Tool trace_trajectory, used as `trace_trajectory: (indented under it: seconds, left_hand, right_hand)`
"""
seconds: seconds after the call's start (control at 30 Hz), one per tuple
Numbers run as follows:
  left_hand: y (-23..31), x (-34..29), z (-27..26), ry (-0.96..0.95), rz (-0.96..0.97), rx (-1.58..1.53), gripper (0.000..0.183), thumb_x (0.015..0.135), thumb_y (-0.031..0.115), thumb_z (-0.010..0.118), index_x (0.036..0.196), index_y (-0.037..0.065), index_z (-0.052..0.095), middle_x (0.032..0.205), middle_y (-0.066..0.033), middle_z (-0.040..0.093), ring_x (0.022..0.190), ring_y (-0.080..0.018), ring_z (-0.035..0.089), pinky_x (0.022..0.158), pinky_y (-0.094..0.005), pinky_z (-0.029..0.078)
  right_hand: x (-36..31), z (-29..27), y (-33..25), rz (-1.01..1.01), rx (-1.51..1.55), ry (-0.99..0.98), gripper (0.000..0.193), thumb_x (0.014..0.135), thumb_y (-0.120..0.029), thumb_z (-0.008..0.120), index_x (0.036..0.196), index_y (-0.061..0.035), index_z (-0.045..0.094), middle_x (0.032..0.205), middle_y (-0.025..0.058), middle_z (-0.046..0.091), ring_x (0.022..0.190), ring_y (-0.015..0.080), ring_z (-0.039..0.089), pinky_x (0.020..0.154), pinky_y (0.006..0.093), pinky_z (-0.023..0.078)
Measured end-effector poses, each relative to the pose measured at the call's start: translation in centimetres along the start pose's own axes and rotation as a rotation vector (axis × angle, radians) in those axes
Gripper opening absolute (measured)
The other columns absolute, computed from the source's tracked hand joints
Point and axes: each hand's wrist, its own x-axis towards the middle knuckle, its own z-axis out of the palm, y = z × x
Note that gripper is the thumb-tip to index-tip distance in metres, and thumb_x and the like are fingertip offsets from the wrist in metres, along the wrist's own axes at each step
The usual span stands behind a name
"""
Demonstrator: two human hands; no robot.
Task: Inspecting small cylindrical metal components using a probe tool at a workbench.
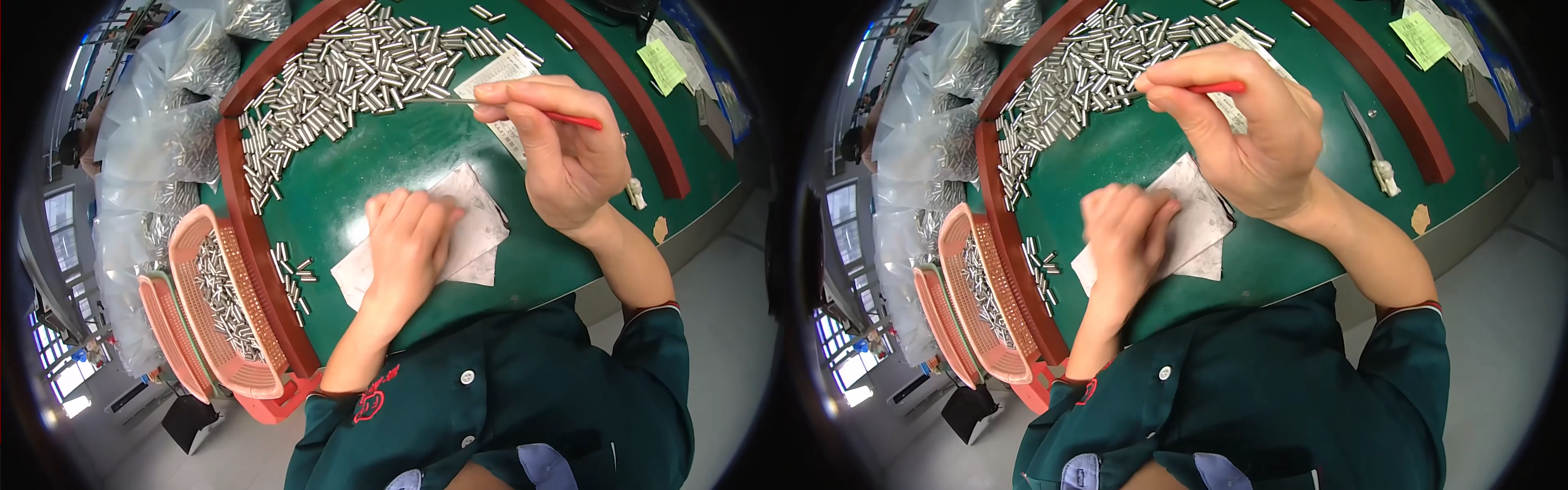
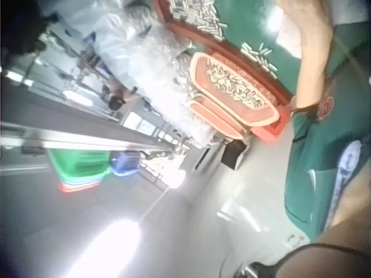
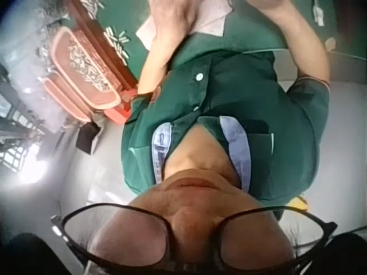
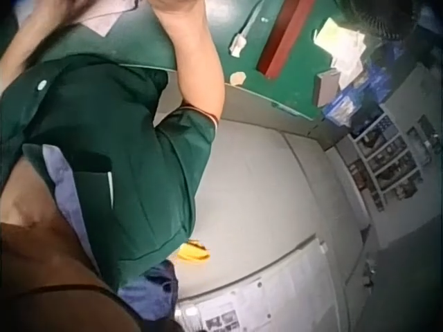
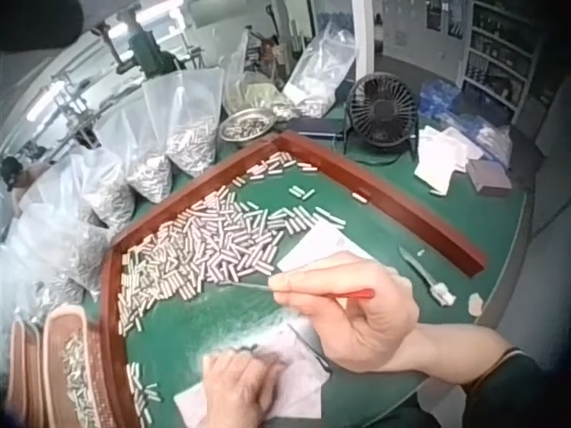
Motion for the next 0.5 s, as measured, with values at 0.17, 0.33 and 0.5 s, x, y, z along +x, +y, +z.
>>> trace_trajectory:
  seconds: [0.17,0.33,0.5]
  left_hand:
    - [0.7,-0.5,-1.1,0.256,0.0,-0.07,0.015,0.065,0.006,0.071,0.076,0.006,0.061,0.059,-0.0035,0.051,0.056,-0.0189,0.047,0.061,-0.0305,0.033]
    - [0.5,-1.1,-1.4,0.396,0.052,-0.088,0.021,0.063,0.007,0.073,0.081,0.003,0.063,0.055,-0.0015,0.049,0.05,-0.0165,0.044,0.058,-0.0289,0.033]
    - [0.6,-1.2,-1.4,0.059,-0.08,-0.046,0.01,0.067,0.005,0.07,0.072,0.004,0.062,0.057,-0.0036,0.051,0.053,-0.0176,0.046,0.062,-0.0289,0.035]
  right_hand:
    - [0.0,0.1,0.0,-0.01,-0.045,0.038,0.013,0.071,0.006,0.066,0.08,0.0018,0.057,0.073,0.0092,0.064,0.06,0.0143,0.062,0.052,0.0212,0.049]
    - [-0.1,-0.3,0.7,-0.041,-0.091,0.032,0.014,0.07,0.004,0.067,0.08,0.0009,0.058,0.072,0.0066,0.064,0.058,0.0124,0.061,0.05,0.02,0.048]
    - [0.0,-0.1,0.8,-0.014,-0.068,0.013,0.013,0.071,0.005,0.066,0.081,0.0018,0.058,0.072,0.0072,0.064,0.058,0.0125,0.061,0.051,0.0196,0.048]
